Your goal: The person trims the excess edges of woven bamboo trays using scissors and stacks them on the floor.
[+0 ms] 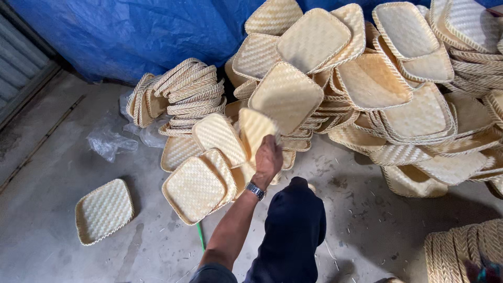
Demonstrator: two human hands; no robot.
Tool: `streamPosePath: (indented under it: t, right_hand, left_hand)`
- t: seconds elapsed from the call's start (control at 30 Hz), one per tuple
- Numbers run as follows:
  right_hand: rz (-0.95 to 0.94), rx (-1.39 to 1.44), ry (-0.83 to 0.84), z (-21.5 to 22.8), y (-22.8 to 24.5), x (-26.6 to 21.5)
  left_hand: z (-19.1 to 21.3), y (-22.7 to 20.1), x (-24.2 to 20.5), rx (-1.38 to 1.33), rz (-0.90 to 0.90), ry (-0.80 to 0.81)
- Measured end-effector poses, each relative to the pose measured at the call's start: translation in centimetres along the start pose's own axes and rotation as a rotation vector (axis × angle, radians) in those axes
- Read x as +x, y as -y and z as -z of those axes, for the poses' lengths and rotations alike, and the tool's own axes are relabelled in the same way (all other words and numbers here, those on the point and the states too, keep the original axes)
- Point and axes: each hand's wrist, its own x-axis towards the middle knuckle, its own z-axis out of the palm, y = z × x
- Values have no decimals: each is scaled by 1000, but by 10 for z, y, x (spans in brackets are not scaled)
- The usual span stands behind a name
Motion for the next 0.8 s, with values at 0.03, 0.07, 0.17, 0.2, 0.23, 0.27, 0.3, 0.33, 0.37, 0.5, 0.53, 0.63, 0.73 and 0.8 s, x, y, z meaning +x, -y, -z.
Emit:
streamPosePath:
  t: [0.03,0.07,0.17,0.2,0.23,0.27,0.3,0.33,0.37,0.5,0.53,0.63,0.73,0.8]
  right_hand:
    - [15,27,7,13,11,-5]
    - [31,56,14,28,21,-12]
    - [79,179,21,70,54,-27]
    - [94,228,26,82,64,-31]
    - [106,299,43,91,76,-29]
    - [126,388,72,98,89,-25]
    - [121,457,94,104,98,-24]
    - [157,635,110,107,107,-22]
    - [194,814,109,109,115,-19]
    - [359,1285,152,116,128,-9]
    - [352,1242,103,114,125,-8]
    - [283,1207,-25,101,120,-9]
    - [179,1352,-148,94,105,-7]
    - [187,1419,-209,95,93,-2]
  left_hand:
    - [9,-25,7,-29,-68,27]
    - [20,-50,11,-58,-137,53]
    - [46,-124,18,-135,-379,201]
    - [50,-147,19,-44,-508,204]
    - [52,-170,18,44,-640,210]
    - [53,-191,17,132,-772,211]
    - [53,-208,12,142,-870,216]
    - [55,-222,6,152,-967,218]
    - [54,-236,2,158,-1066,219]
    - [44,-274,-13,244,-1346,339]
    - [38,-280,-15,247,-1421,309]
    - [21,-291,-20,232,-1559,283]
    - [-2,-297,-16,84,-1488,243]
    - [-17,-297,-11,-66,-1325,165]
